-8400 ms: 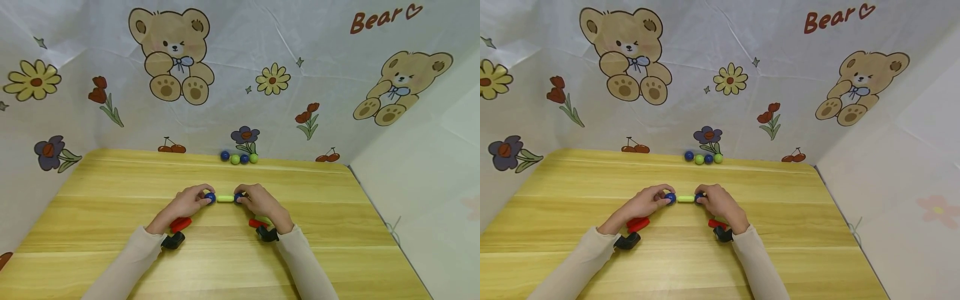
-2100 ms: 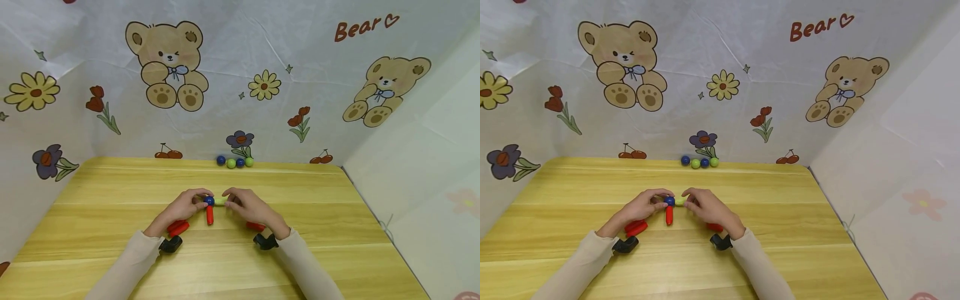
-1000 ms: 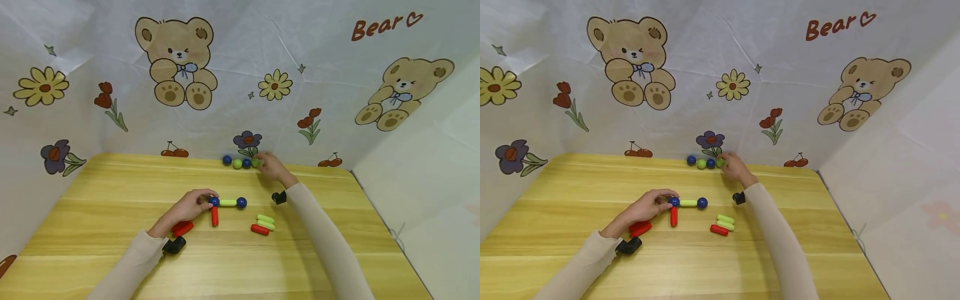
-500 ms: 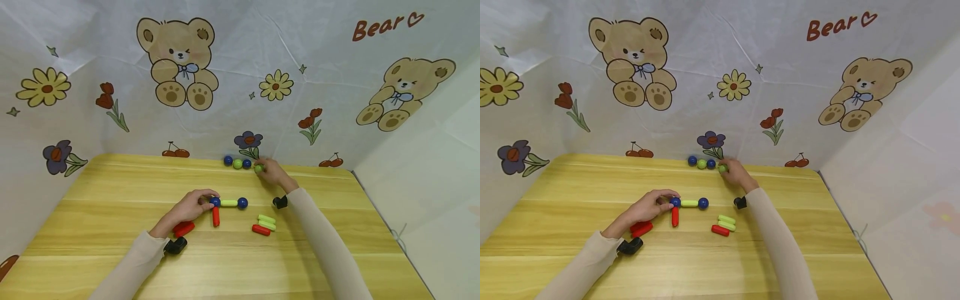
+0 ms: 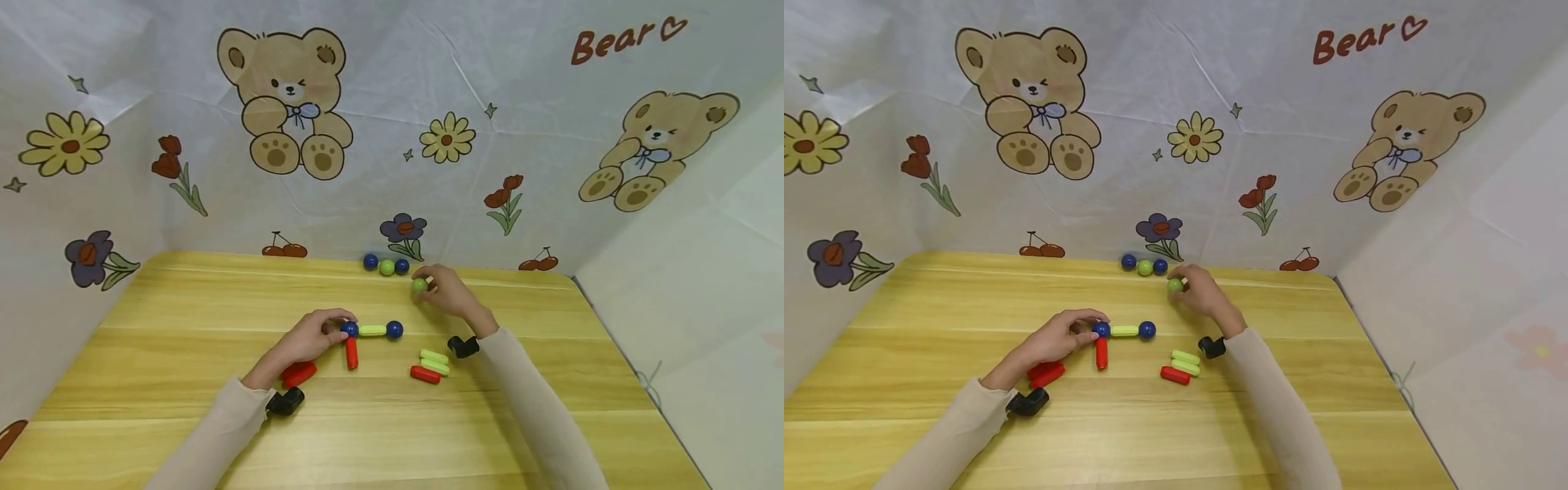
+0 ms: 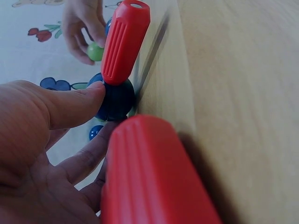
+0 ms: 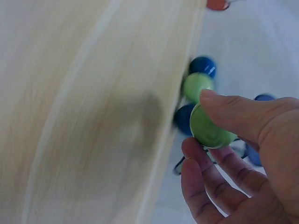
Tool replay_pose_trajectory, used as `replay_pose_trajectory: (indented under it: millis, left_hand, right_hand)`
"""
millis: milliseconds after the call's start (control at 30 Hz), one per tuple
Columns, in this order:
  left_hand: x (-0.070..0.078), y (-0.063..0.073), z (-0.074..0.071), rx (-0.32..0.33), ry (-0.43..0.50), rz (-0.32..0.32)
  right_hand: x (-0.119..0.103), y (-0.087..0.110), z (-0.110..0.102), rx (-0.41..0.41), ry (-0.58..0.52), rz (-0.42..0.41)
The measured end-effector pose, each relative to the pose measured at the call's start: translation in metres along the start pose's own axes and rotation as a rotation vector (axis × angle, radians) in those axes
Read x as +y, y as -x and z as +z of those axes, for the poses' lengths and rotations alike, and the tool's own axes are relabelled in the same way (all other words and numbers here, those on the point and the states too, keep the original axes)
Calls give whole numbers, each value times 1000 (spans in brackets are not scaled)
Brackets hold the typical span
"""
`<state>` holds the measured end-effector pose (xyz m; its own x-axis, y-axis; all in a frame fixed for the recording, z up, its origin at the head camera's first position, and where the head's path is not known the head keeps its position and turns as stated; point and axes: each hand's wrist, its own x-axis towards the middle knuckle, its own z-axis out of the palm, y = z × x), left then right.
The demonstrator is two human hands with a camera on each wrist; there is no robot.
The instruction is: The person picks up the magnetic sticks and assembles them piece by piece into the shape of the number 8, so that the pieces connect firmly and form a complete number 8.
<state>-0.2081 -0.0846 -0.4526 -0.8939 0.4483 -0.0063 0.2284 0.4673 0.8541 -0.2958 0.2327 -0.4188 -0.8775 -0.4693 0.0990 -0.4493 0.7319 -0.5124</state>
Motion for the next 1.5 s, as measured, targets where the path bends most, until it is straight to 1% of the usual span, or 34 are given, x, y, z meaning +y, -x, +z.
replay_pose_trajectory:
  millis: [133,200,267,400,633,733,900,1200,1500]
  left_hand:
    - [0,0,2,-1,9,-1]
    - [0,0,2,-3,12,0]
    - [0,0,2,0,14,-2]
    - [0,1,2,4,14,-4]
    - [-1,1,0,6,28,8]
    - [-1,1,0,2,29,11]
    - [0,0,0,2,15,14]
    - [0,-2,-1,-5,-1,27]
    - [0,0,-1,-11,3,21]
  right_hand:
    - [-19,14,0,42,-13,-30]
    - [-29,23,2,48,-26,-42]
    - [-40,32,4,38,-35,-68]
    - [-61,45,16,-8,-37,-127]
    - [-92,61,41,-143,-63,-183]
    - [-102,67,51,-182,-42,-217]
    - [-114,73,63,-218,-5,-248]
    - [-121,77,72,-234,55,-274]
    - [-124,80,79,-221,35,-263]
